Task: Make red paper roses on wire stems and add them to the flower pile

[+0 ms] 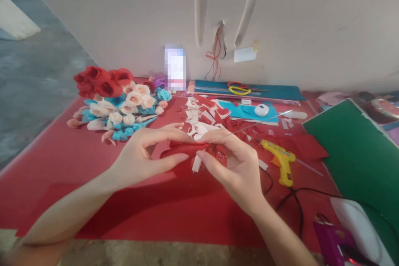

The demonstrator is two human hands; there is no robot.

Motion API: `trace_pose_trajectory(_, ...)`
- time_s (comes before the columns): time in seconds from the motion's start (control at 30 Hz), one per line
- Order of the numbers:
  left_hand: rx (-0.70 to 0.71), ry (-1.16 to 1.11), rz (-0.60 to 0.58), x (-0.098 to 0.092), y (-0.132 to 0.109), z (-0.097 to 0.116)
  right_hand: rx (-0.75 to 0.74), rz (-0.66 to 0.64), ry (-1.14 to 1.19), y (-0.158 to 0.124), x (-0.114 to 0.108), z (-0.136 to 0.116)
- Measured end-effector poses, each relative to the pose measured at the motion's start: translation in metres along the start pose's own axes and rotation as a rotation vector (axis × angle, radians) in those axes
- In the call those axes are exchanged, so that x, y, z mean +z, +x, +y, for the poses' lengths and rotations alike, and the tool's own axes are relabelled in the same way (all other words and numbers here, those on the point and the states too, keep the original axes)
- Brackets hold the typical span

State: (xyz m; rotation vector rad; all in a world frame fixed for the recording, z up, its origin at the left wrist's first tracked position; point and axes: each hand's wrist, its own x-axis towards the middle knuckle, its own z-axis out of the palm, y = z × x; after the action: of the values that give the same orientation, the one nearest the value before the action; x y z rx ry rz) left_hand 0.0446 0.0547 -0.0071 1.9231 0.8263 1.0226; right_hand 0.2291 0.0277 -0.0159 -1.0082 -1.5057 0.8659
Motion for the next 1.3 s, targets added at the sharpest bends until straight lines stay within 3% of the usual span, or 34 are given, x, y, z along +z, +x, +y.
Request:
trace_pose_trajectory(0.5, -0.023, 0.181, -0.032, -0.003, 0.000, 0.001, 0.022, 0.035, -0.043, -0.001, -0.001, -0.002)
trace_pose_trajectory(0.73, -0.110, -0.004, -0.116, -0.003, -0.002, 0.001, 0.041, -0.020, 0.024, 0.000, -0.002, -0.004)
trace_pose_trajectory(0.87, -0.111, -0.109, -0.091, 0.001, -0.003, -0.002, 0.023, -0.022, 0.050, 0.001, -0.002, -0.003)
trace_pose_trajectory(1.17, -0.134, -0.100, -0.005, 0.003, 0.000, -0.003, 0.015, 0.027, 0.011, 0.001, -0.002, 0.003)
trace_pose_trajectory(1.3, -0.179, -0.068, 0.089, 0.000, 0.000, -0.008, -0.059, 0.224, -0.096, -0.003, -0.005, -0.008)
